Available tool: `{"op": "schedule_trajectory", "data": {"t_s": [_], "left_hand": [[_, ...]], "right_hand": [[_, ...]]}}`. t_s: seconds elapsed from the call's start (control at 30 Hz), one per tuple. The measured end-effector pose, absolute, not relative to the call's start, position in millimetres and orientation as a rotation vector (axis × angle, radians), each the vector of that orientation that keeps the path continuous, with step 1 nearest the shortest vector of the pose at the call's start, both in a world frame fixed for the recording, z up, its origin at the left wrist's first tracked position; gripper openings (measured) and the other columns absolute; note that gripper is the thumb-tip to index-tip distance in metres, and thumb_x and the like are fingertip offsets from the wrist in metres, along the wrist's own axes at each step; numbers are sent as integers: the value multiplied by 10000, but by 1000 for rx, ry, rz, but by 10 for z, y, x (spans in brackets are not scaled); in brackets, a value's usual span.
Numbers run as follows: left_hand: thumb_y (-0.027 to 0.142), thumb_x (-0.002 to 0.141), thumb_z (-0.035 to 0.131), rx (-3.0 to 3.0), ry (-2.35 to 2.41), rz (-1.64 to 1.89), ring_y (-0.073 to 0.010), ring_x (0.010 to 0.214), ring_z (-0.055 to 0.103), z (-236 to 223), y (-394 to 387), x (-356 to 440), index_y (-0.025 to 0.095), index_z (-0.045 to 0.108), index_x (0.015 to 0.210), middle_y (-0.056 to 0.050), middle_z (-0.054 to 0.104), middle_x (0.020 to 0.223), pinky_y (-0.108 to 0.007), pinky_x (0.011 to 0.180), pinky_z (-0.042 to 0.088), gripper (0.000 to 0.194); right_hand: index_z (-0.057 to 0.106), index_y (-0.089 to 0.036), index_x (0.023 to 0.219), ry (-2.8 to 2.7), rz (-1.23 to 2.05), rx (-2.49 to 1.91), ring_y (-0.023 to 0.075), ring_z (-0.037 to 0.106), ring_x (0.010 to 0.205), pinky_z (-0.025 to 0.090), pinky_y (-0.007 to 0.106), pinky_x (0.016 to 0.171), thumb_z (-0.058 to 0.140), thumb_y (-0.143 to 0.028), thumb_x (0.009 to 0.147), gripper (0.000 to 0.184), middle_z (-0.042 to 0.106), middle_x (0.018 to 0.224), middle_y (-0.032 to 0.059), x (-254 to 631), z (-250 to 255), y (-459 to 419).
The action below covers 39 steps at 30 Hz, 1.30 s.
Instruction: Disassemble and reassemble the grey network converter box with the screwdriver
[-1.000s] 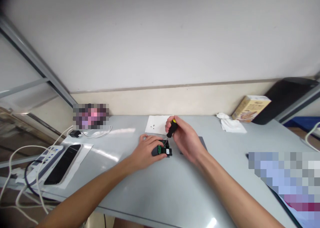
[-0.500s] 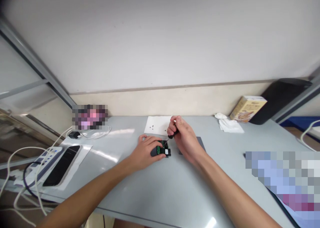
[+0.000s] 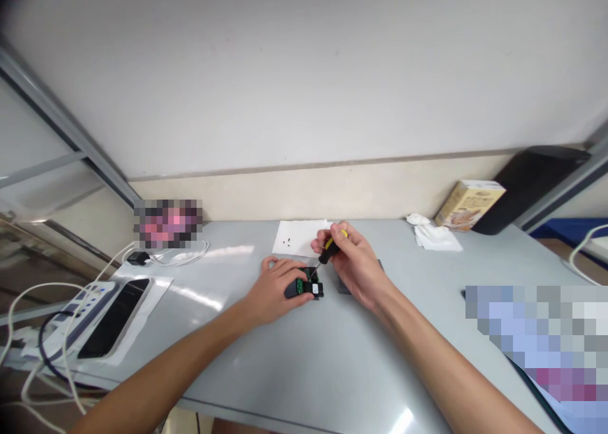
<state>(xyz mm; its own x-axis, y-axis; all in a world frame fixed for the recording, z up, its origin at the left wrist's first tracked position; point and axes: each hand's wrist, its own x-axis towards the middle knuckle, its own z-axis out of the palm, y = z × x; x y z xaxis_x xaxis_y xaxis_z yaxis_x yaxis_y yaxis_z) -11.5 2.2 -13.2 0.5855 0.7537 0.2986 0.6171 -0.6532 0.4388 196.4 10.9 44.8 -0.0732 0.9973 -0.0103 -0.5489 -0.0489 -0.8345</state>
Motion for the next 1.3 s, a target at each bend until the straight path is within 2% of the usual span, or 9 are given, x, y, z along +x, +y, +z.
{"op": "schedule_trajectory", "data": {"t_s": [0.13, 0.27, 0.4, 0.57, 0.67, 0.8, 0.93, 1.17, 1.3], "left_hand": [[510, 961, 708, 2522, 1129, 648, -253, 1208, 643, -111, 15, -113, 250, 680, 1065, -51, 713, 1335, -478, 1130, 305, 281], [498, 953, 722, 2515, 1136, 654, -248, 1194, 648, -92, 10, -105, 252, 686, 1057, -44, 722, 1316, -476, 1129, 301, 270], [495, 954, 724, 2489, 1122, 684, -252, 1189, 649, -99, 10, -104, 251, 680, 1044, -47, 726, 1307, -485, 1129, 295, 264], [491, 959, 722, 2491, 1099, 694, -250, 1200, 647, -118, 17, -113, 250, 670, 1056, -42, 719, 1323, -493, 1130, 291, 265], [502, 959, 716, 2491, 1103, 685, -259, 1208, 644, -113, 17, -113, 250, 670, 1065, -51, 718, 1326, -499, 1130, 296, 278], [476, 950, 735, 2484, 1105, 689, -258, 1197, 650, -95, 9, -107, 246, 664, 1053, -47, 728, 1304, -495, 1129, 290, 262], [449, 935, 762, 2479, 1101, 695, -246, 1189, 654, -79, 2, -102, 243, 658, 1047, -33, 731, 1293, -488, 1130, 273, 256], [447, 930, 769, 2494, 1110, 683, -242, 1188, 654, -92, 10, -104, 244, 667, 1039, -32, 725, 1305, -471, 1122, 284, 253], [433, 925, 779, 2489, 1100, 694, -241, 1190, 651, -94, 10, -105, 241, 663, 1037, -31, 723, 1307, -471, 1122, 277, 251]], "right_hand": [[612, -276, 832, -799, 1478, -732, 140, 434, 620, 462, 313, 660, 805, -631, 808, 404, 408, 693, -42, 1940, 456, 119], [695, -300, 1008, -774, 1525, -705, 177, 510, 701, 491, 349, 729, 690, -600, 897, 319, 496, 766, -7, 1954, 487, 113], [703, -268, 874, -803, 1527, -734, 198, 577, 826, 501, 355, 809, 758, -482, 857, 222, 600, 893, 27, 1972, 520, 86], [631, -242, 743, -832, 1503, -774, 212, 611, 959, 500, 341, 862, 903, -470, 727, 356, 649, 993, 37, 1970, 532, 57], [573, -247, 738, -845, 1516, -756, 172, 564, 783, 480, 323, 752, 908, -475, 736, 405, 586, 824, 4, 1966, 504, 58], [607, -269, 794, -877, 1502, -713, 141, 355, 596, 414, 303, 616, 828, -547, 820, 356, 352, 659, -45, 1951, 473, 65], [697, -270, 937, -820, 1558, -661, 169, 477, 700, 474, 320, 684, 712, -539, 899, 273, 444, 752, -1, 1956, 503, 68], [658, -237, 805, -866, 1495, -754, 193, 600, 879, 516, 310, 778, 825, -488, 810, 302, 596, 946, 34, 1995, 476, 89], [563, -246, 761, -865, 1441, -765, 141, 517, 694, 471, 270, 665, 856, -493, 796, 385, 474, 743, -26, 1990, 417, 119]]}}
